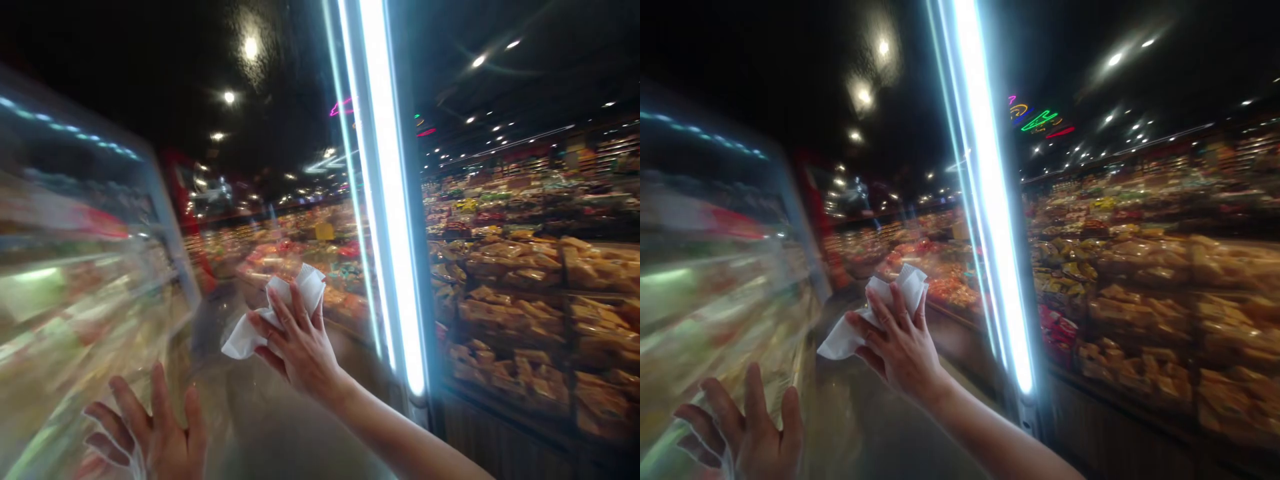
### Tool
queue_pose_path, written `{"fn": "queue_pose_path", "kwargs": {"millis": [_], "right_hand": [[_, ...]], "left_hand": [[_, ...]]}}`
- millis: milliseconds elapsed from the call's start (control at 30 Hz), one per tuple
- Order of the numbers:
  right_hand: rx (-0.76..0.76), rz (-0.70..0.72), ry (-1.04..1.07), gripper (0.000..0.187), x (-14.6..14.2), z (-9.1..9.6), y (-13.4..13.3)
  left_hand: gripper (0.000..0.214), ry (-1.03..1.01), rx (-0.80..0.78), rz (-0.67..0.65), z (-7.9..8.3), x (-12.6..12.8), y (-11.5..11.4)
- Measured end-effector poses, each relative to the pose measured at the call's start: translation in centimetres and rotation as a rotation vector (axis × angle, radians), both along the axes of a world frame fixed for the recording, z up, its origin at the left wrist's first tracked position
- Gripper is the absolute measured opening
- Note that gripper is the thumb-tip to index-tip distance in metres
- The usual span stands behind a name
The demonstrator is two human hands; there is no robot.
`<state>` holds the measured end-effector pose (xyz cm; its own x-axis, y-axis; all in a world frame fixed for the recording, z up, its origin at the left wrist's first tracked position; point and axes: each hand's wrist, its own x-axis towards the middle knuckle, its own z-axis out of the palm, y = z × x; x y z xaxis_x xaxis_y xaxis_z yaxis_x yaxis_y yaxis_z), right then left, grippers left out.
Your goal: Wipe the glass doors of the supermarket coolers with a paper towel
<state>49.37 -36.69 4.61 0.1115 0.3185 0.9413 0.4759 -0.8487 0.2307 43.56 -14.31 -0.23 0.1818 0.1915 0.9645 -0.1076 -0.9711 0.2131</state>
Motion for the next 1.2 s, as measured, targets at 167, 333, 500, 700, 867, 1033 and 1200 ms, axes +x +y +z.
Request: {"fn": "queue_pose_path", "kwargs": {"millis": [167, 333, 500, 700, 867, 1033, 1200], "right_hand": [[0.060, -0.014, 0.000, 0.063, -0.1, 1.9, 0.0], [0.064, -0.083, 0.016, 0.058, 0.0, -2.7, -1.0], [0.217, -0.138, 0.007, 0.060, 1.1, -0.6, -4.3], [0.269, -0.162, -0.019, 0.076, 1.6, -5.8, -4.6], [0.309, -0.156, -0.005, 0.073, 1.5, -2.9, -4.6], [0.326, -0.142, 0.016, 0.069, 0.7, -2.8, -2.0], [0.185, -0.093, -0.013, 0.076, -0.9, -9.0, 4.4]], "left_hand": [[0.079, -0.027, 0.085, -0.007, 3.0, 0.1, 0.4], [0.080, -0.004, 0.141, -0.037, 1.3, 0.5, -0.3], [0.078, -0.047, 0.209, -0.054, 4.0, 1.0, -0.7], [0.080, -0.010, 0.229, -0.050, 0.2, 1.2, -0.9], [0.083, -0.012, 0.240, -0.007, 0.4, 1.3, 0.7], [0.085, 0.025, 0.210, 0.034, 0.2, 0.5, 2.6], [0.086, 0.084, 0.238, 0.068, -3.7, -0.8, 6.8]]}}
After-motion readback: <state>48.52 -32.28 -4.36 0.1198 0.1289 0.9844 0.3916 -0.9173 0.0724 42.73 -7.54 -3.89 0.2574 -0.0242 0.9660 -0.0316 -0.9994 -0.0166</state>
